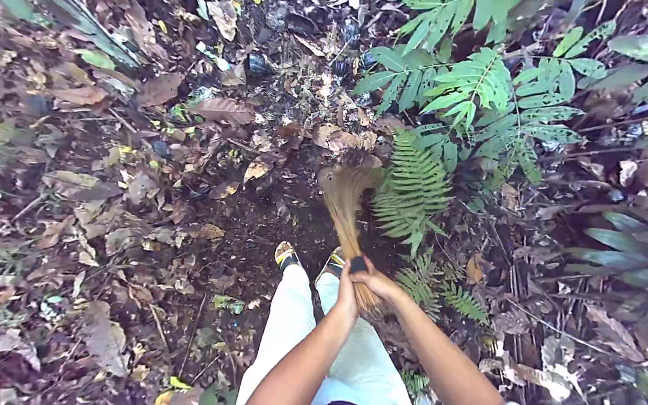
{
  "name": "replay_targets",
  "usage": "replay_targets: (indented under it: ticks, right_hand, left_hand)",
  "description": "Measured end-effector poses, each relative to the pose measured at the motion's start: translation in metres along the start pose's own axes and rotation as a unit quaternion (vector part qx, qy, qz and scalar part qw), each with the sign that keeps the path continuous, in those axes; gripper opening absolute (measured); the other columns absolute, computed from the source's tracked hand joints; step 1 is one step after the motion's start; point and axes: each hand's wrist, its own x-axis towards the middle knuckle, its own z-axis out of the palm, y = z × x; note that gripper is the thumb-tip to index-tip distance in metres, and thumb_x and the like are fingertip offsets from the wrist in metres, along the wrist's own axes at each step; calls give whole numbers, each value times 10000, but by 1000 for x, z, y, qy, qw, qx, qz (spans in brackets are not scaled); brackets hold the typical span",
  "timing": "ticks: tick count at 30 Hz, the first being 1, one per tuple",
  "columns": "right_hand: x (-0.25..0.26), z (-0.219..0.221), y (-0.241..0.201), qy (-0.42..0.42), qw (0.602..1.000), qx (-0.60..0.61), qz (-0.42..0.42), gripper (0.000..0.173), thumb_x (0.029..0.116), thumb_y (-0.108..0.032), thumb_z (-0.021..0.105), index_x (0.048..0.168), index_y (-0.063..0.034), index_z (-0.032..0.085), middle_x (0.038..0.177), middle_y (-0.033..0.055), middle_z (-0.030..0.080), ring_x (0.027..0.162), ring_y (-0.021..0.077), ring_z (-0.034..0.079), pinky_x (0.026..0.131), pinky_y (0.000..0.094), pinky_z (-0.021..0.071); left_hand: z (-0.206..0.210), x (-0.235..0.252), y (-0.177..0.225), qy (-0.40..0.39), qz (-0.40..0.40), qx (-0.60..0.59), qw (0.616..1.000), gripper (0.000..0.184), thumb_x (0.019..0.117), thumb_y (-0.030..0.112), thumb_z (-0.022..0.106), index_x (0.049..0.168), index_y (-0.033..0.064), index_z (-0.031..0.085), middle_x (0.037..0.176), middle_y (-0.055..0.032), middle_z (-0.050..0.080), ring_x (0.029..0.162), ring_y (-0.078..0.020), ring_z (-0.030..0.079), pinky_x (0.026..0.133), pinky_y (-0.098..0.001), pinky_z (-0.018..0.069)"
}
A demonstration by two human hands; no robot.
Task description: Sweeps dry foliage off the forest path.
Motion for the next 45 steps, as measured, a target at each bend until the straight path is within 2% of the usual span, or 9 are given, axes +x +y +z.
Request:
replay_targets:
  ticks: [10, 15, 20, 25, 29, 36, 39, 42, 45]
  right_hand:
    - [-94, -43, 21, 86, 994, 57, -36, 1042, 787, -272, 724, 1631, -154, 124, 1355, 121, 587, 1051, 166, 679, 864, 372, 597]
    - [22, 13, -60, 71, 997, 19, -11, 912, 927, -158, 673, 1638, -154, 102, 1363, 225, 572, 1144, 284, 631, 961, 458, 533]
    - [5, 24, -110, -62, 995, -62, -48, 1041, 813, -171, 723, 1646, -152, 98, 1548, 167, 437, 1337, 223, 524, 1091, 423, 464]
    - [-71, -9, -93, 69, 997, 6, -37, 1160, 703, -345, 787, 1638, -144, 129, 1429, 98, 555, 1159, 138, 642, 943, 355, 574]
    - [3, 32, -130, 172, 982, 75, -19, 961, 888, -184, 699, 1637, -136, 100, 1396, 216, 552, 1147, 264, 628, 945, 446, 541]
    - [100, 165, -218, -193, 964, -182, 27, 1017, 886, -143, 737, 1649, -161, 64, 1366, 243, 588, 1229, 341, 599, 1042, 521, 479]
    - [76, 166, -229, -312, 916, -250, -30, 943, 894, -81, 695, 1651, -159, 138, 1557, 267, 403, 1395, 406, 453, 1138, 590, 372]
    - [26, 134, -221, -336, 899, -270, -82, 884, 902, -107, 717, 1635, -129, 223, 1505, 284, 465, 1327, 421, 523, 1103, 604, 410]
    - [-10, 80, -200, -341, 901, -254, -85, 750, 949, -248, 662, 1579, -50, 307, 1390, 258, 562, 1223, 338, 597, 1052, 521, 468]
  left_hand:
    - [49, -56, -8, -96, -204, 74, 971, 666, 1074, 595, 227, 1338, 70, 541, 1110, -149, 661, 982, -235, 647, 866, -456, 540]
    - [20, 27, 77, -45, -55, 30, 997, 518, 1113, 430, 282, 1375, 57, 528, 1105, -126, 665, 939, -179, 652, 842, -384, 550]
    - [31, -9, 113, 36, -16, -50, 998, 584, 1111, 473, 210, 1407, 53, 488, 1195, -138, 644, 1039, -189, 635, 904, -396, 529]
    - [67, -48, 107, -81, -205, 53, 974, 713, 1064, 625, 182, 1361, 81, 532, 1145, -146, 656, 1016, -234, 643, 885, -452, 536]
    - [50, 21, 157, -115, -173, 109, 972, 604, 1090, 524, 290, 1375, 54, 540, 1174, -166, 660, 1031, -238, 650, 915, -465, 536]
    - [-57, 30, 238, 104, 90, -163, 977, 616, 1084, 530, 150, 1254, 85, 541, 939, -48, 676, 796, -122, 668, 692, -334, 574]
    - [-51, -12, 235, 184, 99, -141, 968, 721, 1061, 596, 81, 1411, 80, 443, 1218, -129, 603, 1049, -205, 608, 884, -436, 517]
    - [-54, -69, 214, 114, 96, 81, 986, 742, 1082, 476, 18, 1466, -86, 313, 1262, -237, 551, 1085, -236, 579, 941, -422, 490]
    - [-61, -93, 205, -40, 139, 236, 961, 521, 1087, 210, 320, 1421, -188, 344, 1308, -272, 559, 1183, -185, 582, 1062, -352, 463]
